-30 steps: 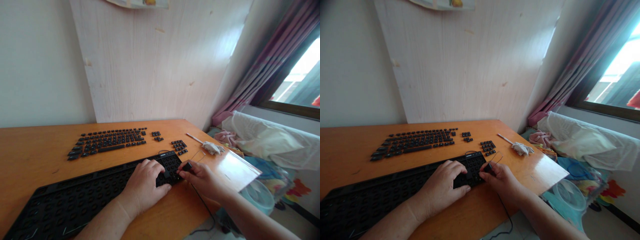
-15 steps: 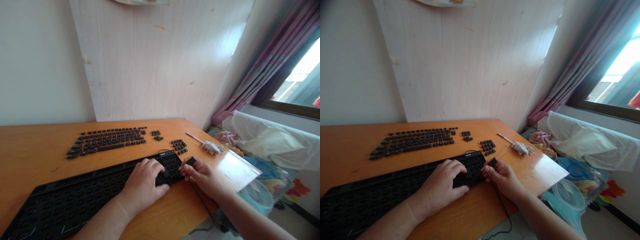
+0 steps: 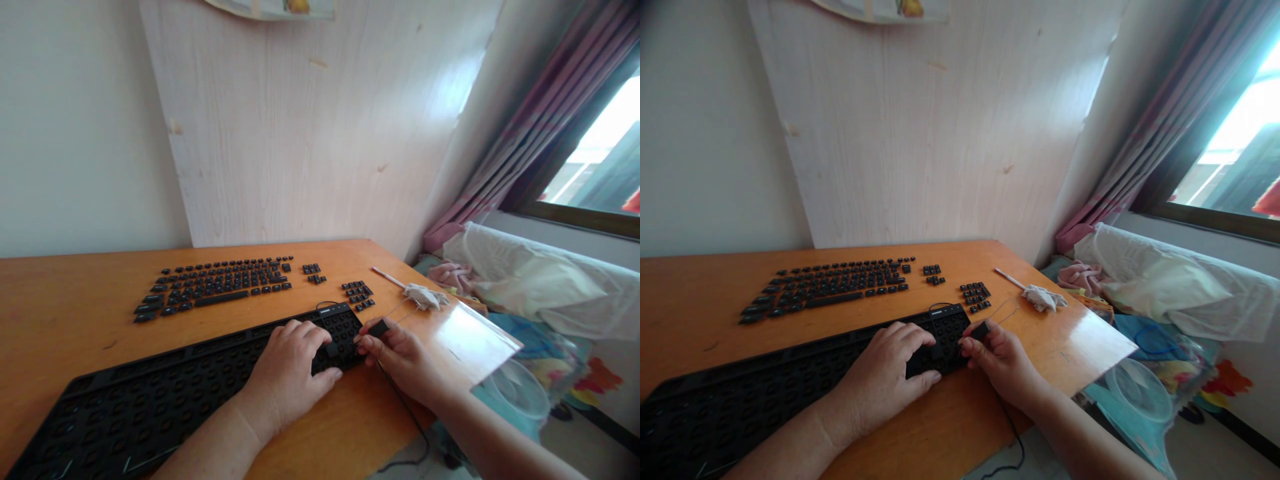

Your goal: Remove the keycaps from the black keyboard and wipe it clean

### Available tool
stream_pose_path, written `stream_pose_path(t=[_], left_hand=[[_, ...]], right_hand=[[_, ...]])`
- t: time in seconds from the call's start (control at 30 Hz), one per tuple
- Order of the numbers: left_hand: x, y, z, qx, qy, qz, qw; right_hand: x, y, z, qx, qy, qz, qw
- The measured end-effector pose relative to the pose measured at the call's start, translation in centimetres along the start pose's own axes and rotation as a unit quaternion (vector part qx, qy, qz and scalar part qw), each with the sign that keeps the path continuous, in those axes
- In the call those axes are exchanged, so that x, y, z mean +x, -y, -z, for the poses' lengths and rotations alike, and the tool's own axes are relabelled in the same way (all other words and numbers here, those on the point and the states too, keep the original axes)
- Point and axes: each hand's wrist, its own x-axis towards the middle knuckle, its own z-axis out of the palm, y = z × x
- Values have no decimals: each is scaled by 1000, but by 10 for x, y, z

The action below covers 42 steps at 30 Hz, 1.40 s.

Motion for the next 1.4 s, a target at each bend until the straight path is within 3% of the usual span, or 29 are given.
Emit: stream_pose_path(t=[0.2,0.47,0.53,0.67,0.8,0.87,1.07,1.27,1.4], left_hand=[[0,-4,2,-36,-20,-1,999],[1,-7,5,-100,-27,24,994],[2,-7,5,-112,-35,33,992],[3,-9,9,-163,-55,49,984],[5,-11,14,-237,-79,60,967],[5,-10,14,-262,-85,58,960],[3,-12,13,-271,-55,40,960],[2,-14,10,-243,-29,27,969],[1,-8,5,-178,-64,47,981]], right_hand=[[-3,6,-11,-68,11,70,995],[-2,25,-27,-204,-15,152,967],[-3,24,-30,-182,-31,154,971],[-1,15,-35,-47,-66,95,992],[1,9,-30,8,-124,85,989],[0,10,-26,-42,-121,110,986],[-7,13,-20,-245,-18,220,944],[-10,17,-19,-302,-19,236,923],[-1,22,1,-328,-34,219,918]])
